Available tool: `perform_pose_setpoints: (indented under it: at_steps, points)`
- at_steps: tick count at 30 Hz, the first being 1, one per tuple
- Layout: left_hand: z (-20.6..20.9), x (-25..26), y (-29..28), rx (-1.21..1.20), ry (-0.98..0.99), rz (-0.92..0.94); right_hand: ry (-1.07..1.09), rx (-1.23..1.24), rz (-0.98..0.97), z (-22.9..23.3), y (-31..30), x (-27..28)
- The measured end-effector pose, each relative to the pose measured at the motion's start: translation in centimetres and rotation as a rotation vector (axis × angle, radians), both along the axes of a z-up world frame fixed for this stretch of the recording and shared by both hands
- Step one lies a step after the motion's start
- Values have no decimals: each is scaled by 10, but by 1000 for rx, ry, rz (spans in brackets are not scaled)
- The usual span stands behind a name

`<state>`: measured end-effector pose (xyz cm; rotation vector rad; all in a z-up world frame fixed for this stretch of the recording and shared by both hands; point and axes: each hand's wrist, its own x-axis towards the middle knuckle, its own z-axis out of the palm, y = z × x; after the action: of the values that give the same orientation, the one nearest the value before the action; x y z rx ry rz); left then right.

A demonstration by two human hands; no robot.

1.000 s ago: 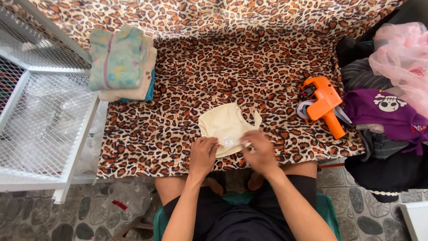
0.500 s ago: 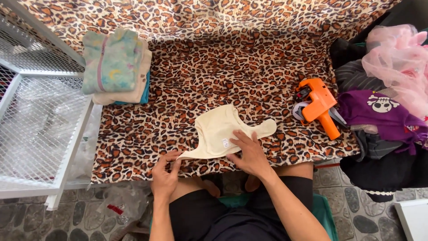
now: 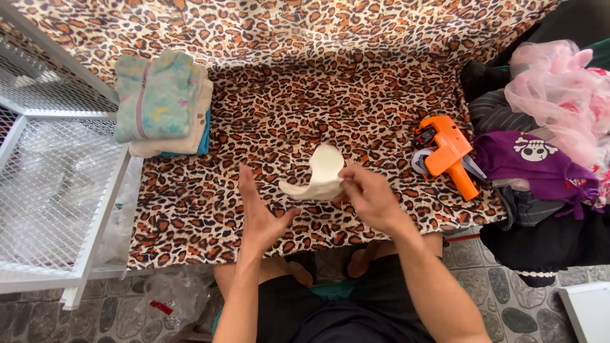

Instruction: Folding various small clothing items and attaching price tags using a tagging gun.

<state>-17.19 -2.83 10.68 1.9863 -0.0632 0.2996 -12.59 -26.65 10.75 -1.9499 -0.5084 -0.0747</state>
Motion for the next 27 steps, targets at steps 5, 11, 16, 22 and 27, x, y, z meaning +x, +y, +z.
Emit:
perform_pose_setpoints:
  at_steps: [5, 11, 16, 22, 27]
  points:
    - [-16, 26, -5, -171, -153, -65, 181, 352, 219, 2, -12, 48]
    - [-34, 10, -11, 44, -563, 64, 150, 607, 59, 1, -15, 70]
    - [-131, -1, -51, 468, -601, -120, 413, 258, -330, -33, -21, 62]
    - [-106, -16, -64, 554, -180, -300, 352, -107, -362, -94, -23, 39]
    - [-115, -8, -47, 626, -62, -175, -7, -702, -113, -109, 1, 36]
